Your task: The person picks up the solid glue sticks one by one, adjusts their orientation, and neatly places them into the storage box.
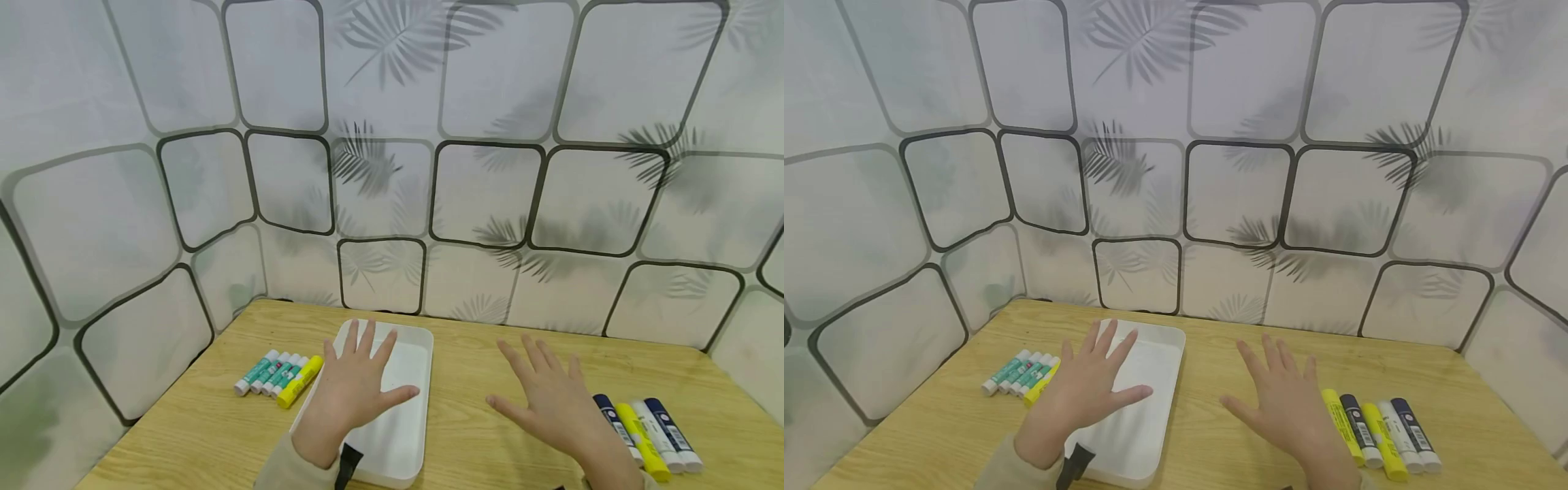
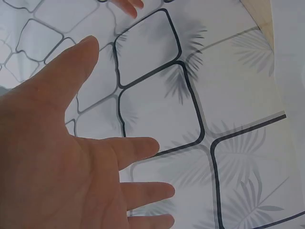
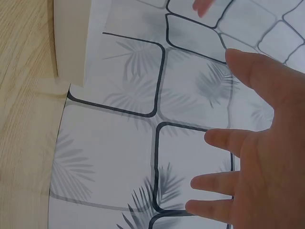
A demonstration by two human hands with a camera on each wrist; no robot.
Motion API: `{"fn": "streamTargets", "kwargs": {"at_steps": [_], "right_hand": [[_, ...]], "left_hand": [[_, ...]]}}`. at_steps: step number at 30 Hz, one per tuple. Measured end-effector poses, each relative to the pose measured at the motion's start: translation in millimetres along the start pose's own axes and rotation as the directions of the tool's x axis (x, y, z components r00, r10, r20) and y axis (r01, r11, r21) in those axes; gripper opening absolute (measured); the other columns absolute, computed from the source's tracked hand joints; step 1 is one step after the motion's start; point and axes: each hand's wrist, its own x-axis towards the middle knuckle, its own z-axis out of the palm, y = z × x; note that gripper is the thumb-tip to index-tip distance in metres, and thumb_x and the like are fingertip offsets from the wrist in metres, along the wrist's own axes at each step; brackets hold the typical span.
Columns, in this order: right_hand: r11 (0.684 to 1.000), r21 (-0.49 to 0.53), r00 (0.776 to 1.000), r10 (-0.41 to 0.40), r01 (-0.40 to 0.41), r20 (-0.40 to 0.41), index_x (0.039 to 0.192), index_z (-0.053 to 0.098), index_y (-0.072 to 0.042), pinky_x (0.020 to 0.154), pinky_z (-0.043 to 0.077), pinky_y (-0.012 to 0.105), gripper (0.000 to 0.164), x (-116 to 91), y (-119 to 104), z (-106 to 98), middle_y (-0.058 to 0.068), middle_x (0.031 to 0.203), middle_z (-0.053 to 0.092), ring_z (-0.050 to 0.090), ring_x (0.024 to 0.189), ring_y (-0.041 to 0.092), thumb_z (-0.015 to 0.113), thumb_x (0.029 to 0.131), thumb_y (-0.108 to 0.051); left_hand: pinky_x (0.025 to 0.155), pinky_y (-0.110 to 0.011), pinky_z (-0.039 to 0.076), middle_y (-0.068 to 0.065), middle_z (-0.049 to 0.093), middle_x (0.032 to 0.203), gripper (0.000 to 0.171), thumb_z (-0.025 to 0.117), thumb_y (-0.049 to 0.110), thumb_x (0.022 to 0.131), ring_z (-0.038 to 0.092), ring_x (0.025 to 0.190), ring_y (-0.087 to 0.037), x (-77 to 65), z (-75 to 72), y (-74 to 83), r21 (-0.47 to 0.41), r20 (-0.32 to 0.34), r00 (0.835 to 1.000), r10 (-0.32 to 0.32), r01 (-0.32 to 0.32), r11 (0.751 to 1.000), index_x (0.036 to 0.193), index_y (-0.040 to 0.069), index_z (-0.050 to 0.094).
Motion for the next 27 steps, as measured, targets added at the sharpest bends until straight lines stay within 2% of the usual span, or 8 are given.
{"fn": "streamTargets", "kwargs": {"at_steps": [4,11,14,16,18,21,27], "right_hand": [[1.0,0.006,1.0,-0.004,0.004,0.001,0.135,0.037,-0.015,0.086,0.014,0.07,0.08,0,-1,-1,0.023,0.133,0.033,0.033,0.116,0.045,0.038,0.076,-0.07],[1.0,0.002,0.999,-0.002,0.002,0.045,0.132,0.041,-0.014,0.085,0.023,0.066,0.08,1,-2,-3,0.019,0.12,0.049,0.046,0.107,0.039,0.036,0.077,-0.071],[1.0,0.005,0.997,-0.003,0.003,0.073,0.132,0.042,-0.013,0.085,0.026,0.064,0.08,2,-2,-4,0.015,0.116,0.053,0.05,0.103,0.037,0.036,0.077,-0.071],[1.0,0.006,0.996,-0.003,0.003,0.086,0.131,0.043,-0.013,0.084,0.028,0.063,0.08,2,-3,-4,0.014,0.114,0.054,0.052,0.1,0.036,0.036,0.077,-0.071],[1.0,0.005,0.995,-0.001,0.001,0.096,0.13,0.044,-0.012,0.083,0.031,0.061,0.08,2,-3,-4,0.014,0.113,0.055,0.053,0.097,0.035,0.036,0.077,-0.07],[1.0,0.008,0.994,0.007,-0.007,0.105,0.13,0.045,-0.012,0.082,0.033,0.059,0.079,2,-3,-4,0.013,0.112,0.056,0.054,0.096,0.034,0.038,0.076,-0.07],[1.0,0.022,0.994,-0.001,-0.001,0.11,0.129,0.045,-0.011,0.08,0.038,0.055,0.078,2,-4,-5,0.013,0.111,0.056,0.056,0.093,0.033,0.039,0.077,-0.069]], "left_hand": [[0.092,-0.065,0.015,-0.016,0.025,0.14,0.081,0.038,0.07,0.076,0.017,0.128,-0.036,0.3,-0.1,0.5,0.003,0.011,1.0,0.006,-0.006,1.0,0.138,0.018,0.033],[0.087,-0.062,0.027,-0.016,0.046,0.125,0.078,0.039,0.07,0.076,0.041,0.114,-0.033,-0.1,1.1,1.0,-0.014,0.048,0.999,0.018,-0.018,1.0,0.133,0.017,0.041],[0.083,-0.059,0.033,-0.014,0.053,0.114,0.074,0.041,0.067,0.077,0.048,0.105,-0.031,-0.6,1.7,1.7,-0.028,0.052,0.998,0.026,-0.024,0.999,0.127,0.013,0.047],[0.077,-0.053,0.039,-0.011,0.057,0.101,0.068,0.044,0.064,0.079,0.053,0.094,-0.028,-0.8,2.0,2.4,-0.037,0.051,0.998,0.035,-0.033,0.999,0.117,0.008,0.053],[0.068,-0.044,0.043,-0.008,0.056,0.088,0.061,0.046,0.06,0.08,0.054,0.08,-0.024,-0.9,2.7,3.2,-0.047,0.049,0.997,0.053,-0.051,0.998,0.105,0.005,0.056],[0.055,-0.035,0.043,-0.004,0.052,0.077,0.052,0.049,0.055,0.081,0.052,0.067,-0.019,-0.3,4.4,4.6,-0.069,0.056,0.995,0.081,-0.077,0.995,0.091,0.004,0.056],[0.05,-0.031,0.04,-0.002,0.049,0.071,0.043,0.051,0.048,0.083,0.049,0.058,-0.015,0.3,9.0,10.2,-0.078,0.027,0.991,0.132,-0.13,0.988,0.083,0.005,0.055]]}}
